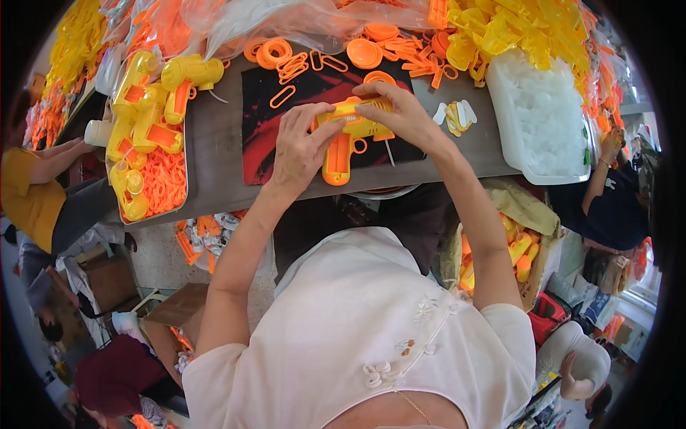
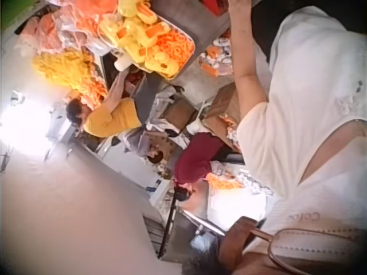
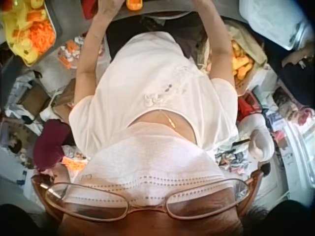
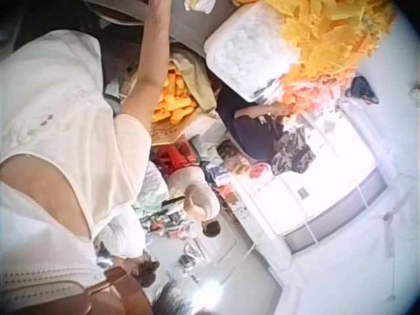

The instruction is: Assembling plastic toy guns by attaching orange components to yellow gun bodies.

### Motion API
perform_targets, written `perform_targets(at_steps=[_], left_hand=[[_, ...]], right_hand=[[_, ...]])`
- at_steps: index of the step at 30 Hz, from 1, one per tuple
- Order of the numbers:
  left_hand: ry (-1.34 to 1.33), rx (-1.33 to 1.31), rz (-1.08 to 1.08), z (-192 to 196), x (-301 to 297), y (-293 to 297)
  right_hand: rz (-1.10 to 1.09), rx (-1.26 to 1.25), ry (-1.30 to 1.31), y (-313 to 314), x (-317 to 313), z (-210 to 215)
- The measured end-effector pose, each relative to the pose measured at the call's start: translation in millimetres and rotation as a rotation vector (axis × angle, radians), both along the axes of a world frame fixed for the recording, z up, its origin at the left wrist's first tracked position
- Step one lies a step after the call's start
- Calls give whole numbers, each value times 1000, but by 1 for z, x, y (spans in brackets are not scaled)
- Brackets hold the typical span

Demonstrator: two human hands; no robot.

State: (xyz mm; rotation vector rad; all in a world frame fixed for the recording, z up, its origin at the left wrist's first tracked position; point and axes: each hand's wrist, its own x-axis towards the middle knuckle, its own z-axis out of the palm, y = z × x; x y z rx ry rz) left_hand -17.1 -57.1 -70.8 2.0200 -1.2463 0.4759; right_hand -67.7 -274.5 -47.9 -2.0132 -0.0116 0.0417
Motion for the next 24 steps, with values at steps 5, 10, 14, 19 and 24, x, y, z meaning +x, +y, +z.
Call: perform_targets(at_steps=[5,10,14,19,24], left_hand=[[19,13,-19,-4,1,-2],[-67,21,-22,-7,0,3],[-23,16,-24,-7,-1,4],[499,-338,53,-2,-3,26],[1105,-605,-195,1,-17,33]], right_hand=[[93,-77,111,-10,20,-3],[181,-105,151,-7,22,0],[248,-466,-243,-2,6,-2],[111,-168,-221,11,-11,-3],[120,225,-275,42,14,3]])
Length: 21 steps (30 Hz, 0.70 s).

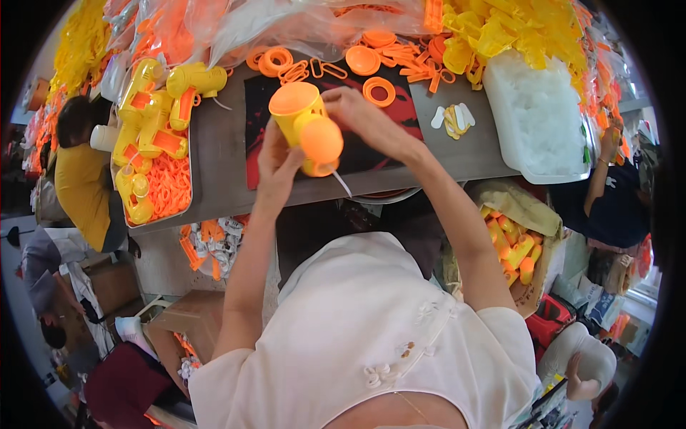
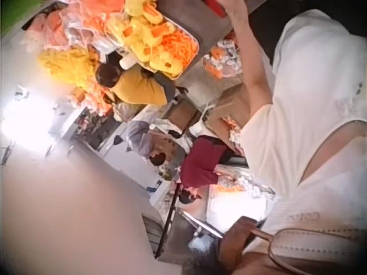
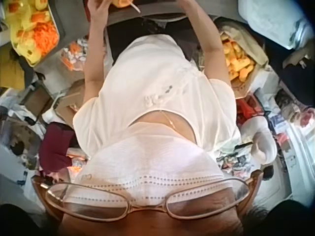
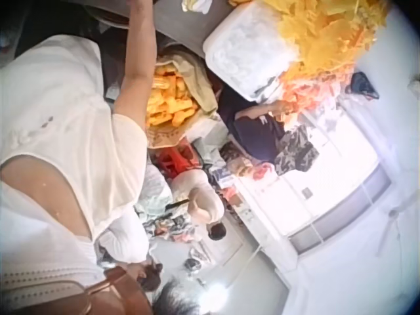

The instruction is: Assembling plastic toy guns by attaching orange components to yellow gun bodies.

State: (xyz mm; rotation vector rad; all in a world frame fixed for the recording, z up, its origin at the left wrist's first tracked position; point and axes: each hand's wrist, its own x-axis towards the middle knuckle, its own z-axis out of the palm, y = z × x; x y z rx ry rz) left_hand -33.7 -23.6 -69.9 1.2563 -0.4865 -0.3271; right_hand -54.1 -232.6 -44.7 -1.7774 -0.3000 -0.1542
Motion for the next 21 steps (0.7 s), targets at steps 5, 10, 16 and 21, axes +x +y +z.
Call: perform_targets(at_steps=[5,10,16,21], left_hand=[[-157,438,26,40,19,22],[-772,918,-12,34,31,12],[-523,610,-155,25,50,-9],[-336,655,-228,16,64,-5]], right_hand=[[-631,-987,-287,-15,61,-34],[-562,-1347,-357,-20,86,-56],[-327,-228,52,-17,34,7],[-216,-456,-33,1,-8,15]])
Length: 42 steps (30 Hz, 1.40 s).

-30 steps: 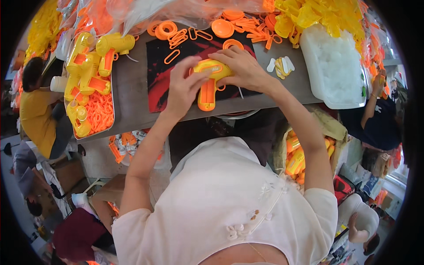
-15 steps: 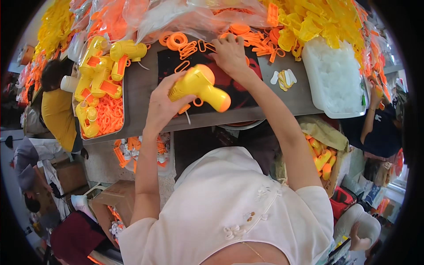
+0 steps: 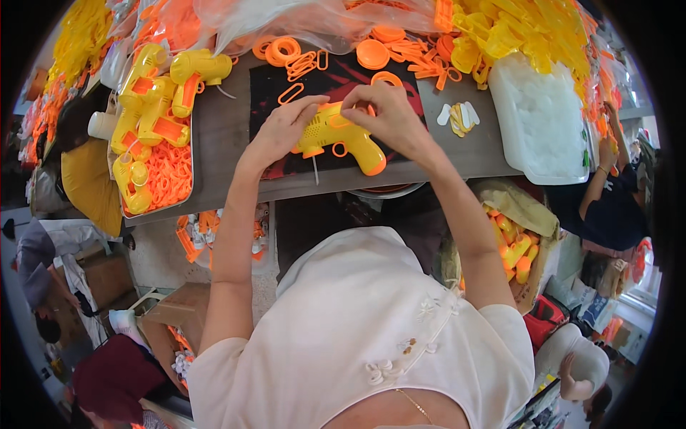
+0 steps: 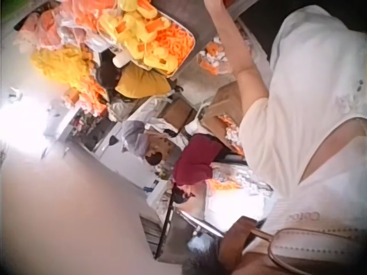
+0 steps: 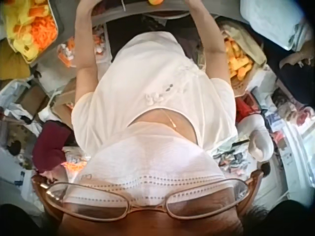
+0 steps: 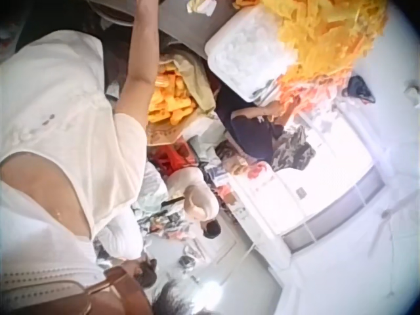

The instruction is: Assembling plastic toy guns by attaching orange components to yellow gun bodies.

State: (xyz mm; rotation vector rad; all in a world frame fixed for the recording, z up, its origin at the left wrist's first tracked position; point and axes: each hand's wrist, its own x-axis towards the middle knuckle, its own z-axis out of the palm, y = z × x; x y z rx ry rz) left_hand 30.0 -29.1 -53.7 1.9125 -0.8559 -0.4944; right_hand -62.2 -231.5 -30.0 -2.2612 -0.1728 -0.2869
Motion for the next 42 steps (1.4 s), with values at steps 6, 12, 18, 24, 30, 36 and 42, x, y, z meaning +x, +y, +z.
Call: perform_targets(at_steps=[6,12,18,24,30,36,42], left_hand=[[76,-18,-12,4,-2,-9],[78,84,6,19,-11,-10],[124,45,28,7,-9,-12],[94,18,136,-5,-12,-8],[105,22,152,-4,-17,-8],[99,28,148,-2,-19,-10],[129,16,118,7,-21,-14]], right_hand=[[-142,-40,-19,11,-7,-7],[-203,-167,-170,27,-1,-25],[-260,-153,-139,22,-11,-20],[-715,-399,-258,-54,-67,-32],[-592,-751,-174,-91,-96,-59],[-536,-747,-79,-63,-133,-67],[-485,-626,-232,-52,-191,-79]])
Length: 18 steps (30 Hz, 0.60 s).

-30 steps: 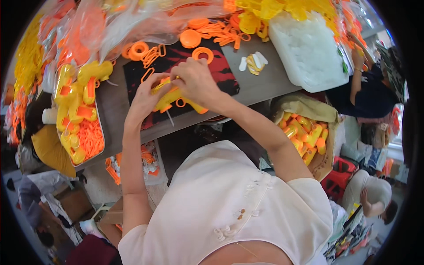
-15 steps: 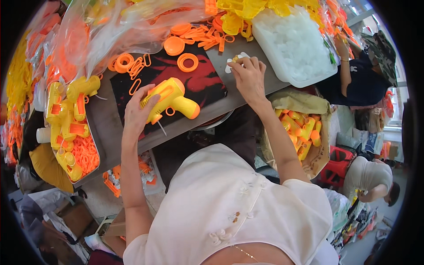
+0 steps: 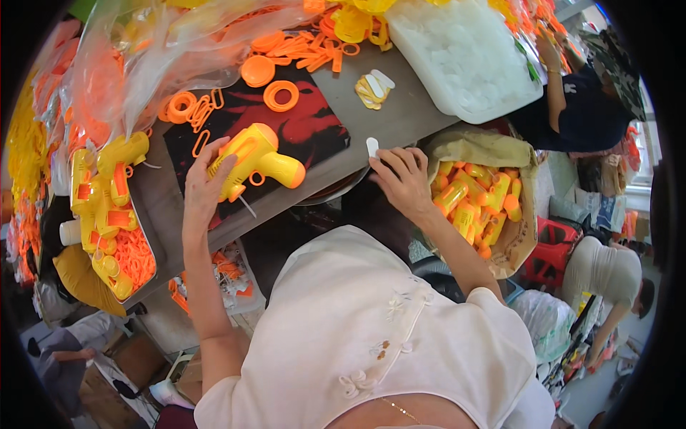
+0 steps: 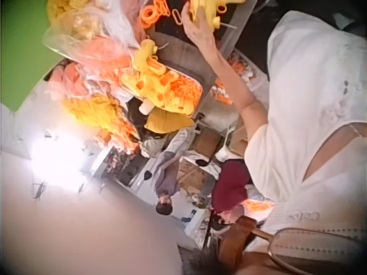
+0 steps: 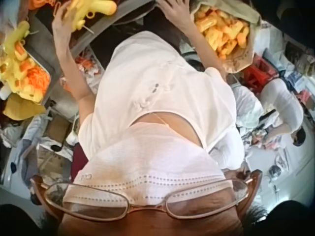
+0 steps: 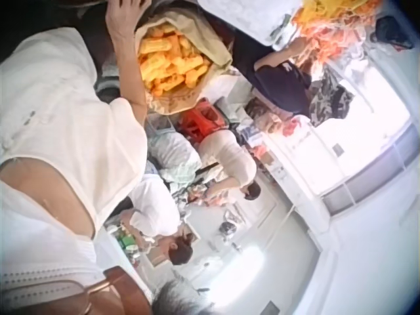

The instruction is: Assembling plastic toy guns by attaching orange components to yellow gun bodies.

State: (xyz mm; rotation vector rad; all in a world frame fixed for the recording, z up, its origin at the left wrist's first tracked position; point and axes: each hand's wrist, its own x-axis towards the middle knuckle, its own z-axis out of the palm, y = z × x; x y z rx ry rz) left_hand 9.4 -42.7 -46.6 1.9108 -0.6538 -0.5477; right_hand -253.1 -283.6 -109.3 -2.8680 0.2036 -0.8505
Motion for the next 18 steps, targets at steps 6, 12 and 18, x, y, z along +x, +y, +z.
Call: perform_targets(at_steps=[6,12,18], left_hand=[[7,6,-26,5,2,0],[-60,-35,-25,-9,-2,-20],[-101,-10,-18,-8,-4,-19]], right_hand=[[-283,495,-278,-23,24,25],[-108,1311,-147,-31,92,33],[-46,1149,-85,-28,139,20]])
